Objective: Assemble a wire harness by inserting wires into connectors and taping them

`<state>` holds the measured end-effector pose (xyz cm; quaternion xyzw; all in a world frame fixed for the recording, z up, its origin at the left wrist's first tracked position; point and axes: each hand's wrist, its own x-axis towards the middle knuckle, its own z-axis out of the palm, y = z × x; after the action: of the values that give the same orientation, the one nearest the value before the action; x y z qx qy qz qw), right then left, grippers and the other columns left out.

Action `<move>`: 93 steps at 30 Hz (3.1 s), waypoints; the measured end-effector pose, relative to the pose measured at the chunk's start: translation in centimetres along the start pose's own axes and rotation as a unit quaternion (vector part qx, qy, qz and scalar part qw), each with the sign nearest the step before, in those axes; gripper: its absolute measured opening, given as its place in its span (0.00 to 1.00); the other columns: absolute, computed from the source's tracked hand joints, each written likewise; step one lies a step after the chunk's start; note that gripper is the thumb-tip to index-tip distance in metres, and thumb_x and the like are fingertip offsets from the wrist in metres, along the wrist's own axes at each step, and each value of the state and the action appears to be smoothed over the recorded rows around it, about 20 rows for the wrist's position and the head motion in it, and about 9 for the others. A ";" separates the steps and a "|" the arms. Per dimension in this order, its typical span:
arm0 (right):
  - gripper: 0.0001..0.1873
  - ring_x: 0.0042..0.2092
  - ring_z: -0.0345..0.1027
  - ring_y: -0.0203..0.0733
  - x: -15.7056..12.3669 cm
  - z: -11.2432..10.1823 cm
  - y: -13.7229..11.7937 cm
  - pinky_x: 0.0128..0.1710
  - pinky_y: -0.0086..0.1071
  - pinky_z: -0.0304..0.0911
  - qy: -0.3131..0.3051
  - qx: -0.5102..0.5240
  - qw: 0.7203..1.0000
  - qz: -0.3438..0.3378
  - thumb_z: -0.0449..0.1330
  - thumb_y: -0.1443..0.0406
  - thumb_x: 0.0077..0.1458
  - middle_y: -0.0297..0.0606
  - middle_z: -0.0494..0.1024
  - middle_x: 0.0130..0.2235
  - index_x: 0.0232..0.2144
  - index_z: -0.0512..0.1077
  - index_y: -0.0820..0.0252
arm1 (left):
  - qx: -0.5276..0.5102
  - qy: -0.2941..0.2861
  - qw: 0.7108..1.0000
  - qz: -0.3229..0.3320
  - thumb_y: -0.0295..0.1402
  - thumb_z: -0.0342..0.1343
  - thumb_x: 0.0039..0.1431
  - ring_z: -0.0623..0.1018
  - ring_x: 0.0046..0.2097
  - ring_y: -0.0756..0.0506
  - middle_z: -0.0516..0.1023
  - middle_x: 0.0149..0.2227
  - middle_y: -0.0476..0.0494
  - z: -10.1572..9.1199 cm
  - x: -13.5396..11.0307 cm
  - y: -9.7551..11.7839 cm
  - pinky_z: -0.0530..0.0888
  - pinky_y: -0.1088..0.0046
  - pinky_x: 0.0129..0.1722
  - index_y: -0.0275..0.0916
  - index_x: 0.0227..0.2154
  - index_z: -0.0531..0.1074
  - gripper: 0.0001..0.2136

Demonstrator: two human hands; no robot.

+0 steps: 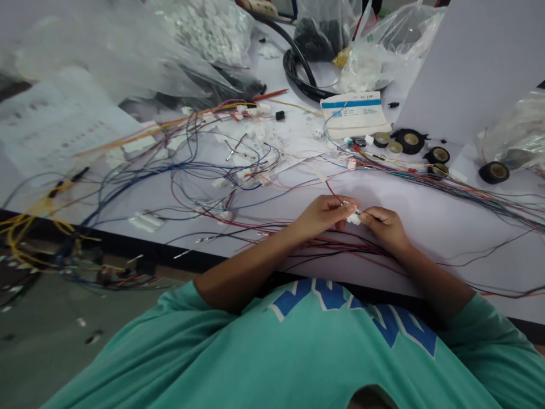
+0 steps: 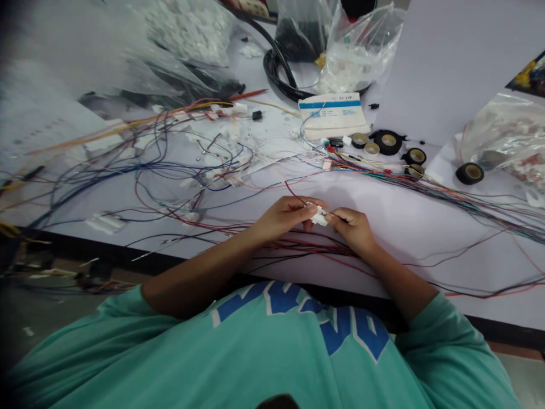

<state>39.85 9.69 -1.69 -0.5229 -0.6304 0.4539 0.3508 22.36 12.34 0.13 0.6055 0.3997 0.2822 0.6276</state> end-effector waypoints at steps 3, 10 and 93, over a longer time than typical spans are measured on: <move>0.24 0.23 0.59 0.31 -0.1 0.1 0.2 0.25 0.26 0.55 0.000 -0.022 1.000 -0.021 0.52 0.45 0.51 0.32 0.67 0.20 0.24 0.71 0.59 | -0.018 0.023 1.000 0.002 0.42 0.53 0.51 0.67 0.19 0.53 0.67 0.15 0.51 -0.1 0.2 0.0 0.64 0.78 0.24 0.32 0.30 0.74 0.16; 0.16 0.27 0.63 0.33 -0.6 0.4 0.6 0.28 0.26 0.58 -0.002 -0.134 0.990 -0.032 0.60 0.53 0.48 0.32 0.73 0.25 0.35 0.72 0.58 | -0.049 0.046 0.997 -0.036 0.39 0.53 0.50 0.65 0.17 0.55 0.66 0.15 0.52 0.6 0.3 -0.2 0.60 0.79 0.20 0.32 0.25 0.71 0.13; 0.23 0.21 0.49 0.30 -12.9 -13.5 -4.9 0.20 0.27 0.44 0.202 -0.038 0.977 -0.048 0.63 0.46 0.42 0.30 0.64 0.21 0.23 0.61 0.57 | -0.108 0.015 0.969 -0.224 0.24 0.56 0.49 0.74 0.22 0.49 0.76 0.25 0.41 -2.9 -2.7 2.4 0.73 0.74 0.24 0.30 0.24 0.74 0.03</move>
<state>53.29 -0.38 7.95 -0.5859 -0.5877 0.2973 0.4722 18.79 11.88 3.11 0.4251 0.5015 0.1850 0.7305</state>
